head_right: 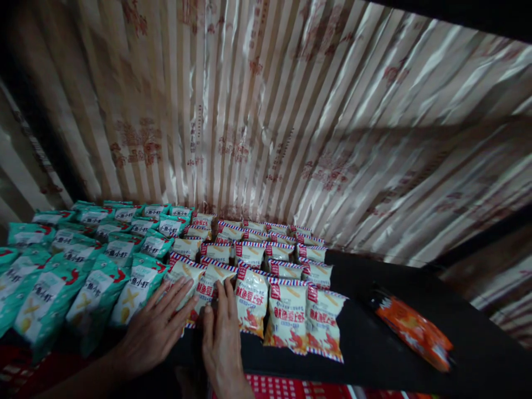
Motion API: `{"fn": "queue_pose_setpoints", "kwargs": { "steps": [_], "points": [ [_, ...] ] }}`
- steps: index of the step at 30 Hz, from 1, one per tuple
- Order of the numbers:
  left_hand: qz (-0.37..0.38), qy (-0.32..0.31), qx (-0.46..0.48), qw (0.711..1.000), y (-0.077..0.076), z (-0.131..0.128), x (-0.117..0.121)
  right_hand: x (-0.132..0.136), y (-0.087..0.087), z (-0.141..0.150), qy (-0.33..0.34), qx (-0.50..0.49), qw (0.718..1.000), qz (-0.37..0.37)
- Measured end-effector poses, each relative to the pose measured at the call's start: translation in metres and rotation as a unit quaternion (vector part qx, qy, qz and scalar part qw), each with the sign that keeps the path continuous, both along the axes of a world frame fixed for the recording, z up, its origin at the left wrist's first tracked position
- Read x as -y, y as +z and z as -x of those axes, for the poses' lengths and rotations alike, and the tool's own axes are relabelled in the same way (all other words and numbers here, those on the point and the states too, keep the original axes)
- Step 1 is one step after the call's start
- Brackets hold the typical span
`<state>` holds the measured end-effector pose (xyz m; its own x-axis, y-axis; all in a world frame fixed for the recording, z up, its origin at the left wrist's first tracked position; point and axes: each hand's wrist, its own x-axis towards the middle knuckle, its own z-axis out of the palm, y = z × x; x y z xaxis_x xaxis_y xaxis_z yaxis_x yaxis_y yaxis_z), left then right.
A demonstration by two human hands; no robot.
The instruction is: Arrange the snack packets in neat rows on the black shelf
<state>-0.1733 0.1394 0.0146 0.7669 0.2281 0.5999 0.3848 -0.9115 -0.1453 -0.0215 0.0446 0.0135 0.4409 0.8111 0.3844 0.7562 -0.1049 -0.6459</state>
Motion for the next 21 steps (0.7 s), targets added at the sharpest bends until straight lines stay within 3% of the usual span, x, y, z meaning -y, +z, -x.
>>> {"fn": "queue_pose_setpoints", "kwargs": {
  "steps": [5, 8, 13, 17, 21],
  "points": [
    [0.006, -0.018, -0.023, 1.000, 0.002, -0.017, 0.008, 0.002, -0.003, -0.001, 0.001, 0.015, 1.000, -0.001],
    [0.015, -0.017, -0.032, 0.999, 0.000, -0.026, 0.009, 0.002, 0.006, -0.004, -0.003, 0.055, 0.998, -0.006],
    [0.032, -0.015, -0.033, 0.999, -0.005, -0.029, 0.005, -0.012, 0.048, -0.021, 0.025, 0.144, 0.989, -0.012],
    [0.018, -0.014, -0.019, 1.000, -0.006, -0.029, 0.003, -0.039, 0.084, -0.036, 0.086, 0.177, 0.978, 0.071],
    [0.003, -0.011, -0.014, 1.000, -0.004, -0.030, 0.002, -0.061, 0.100, -0.040, 0.138, 0.234, 0.948, 0.165]
  ]
}}
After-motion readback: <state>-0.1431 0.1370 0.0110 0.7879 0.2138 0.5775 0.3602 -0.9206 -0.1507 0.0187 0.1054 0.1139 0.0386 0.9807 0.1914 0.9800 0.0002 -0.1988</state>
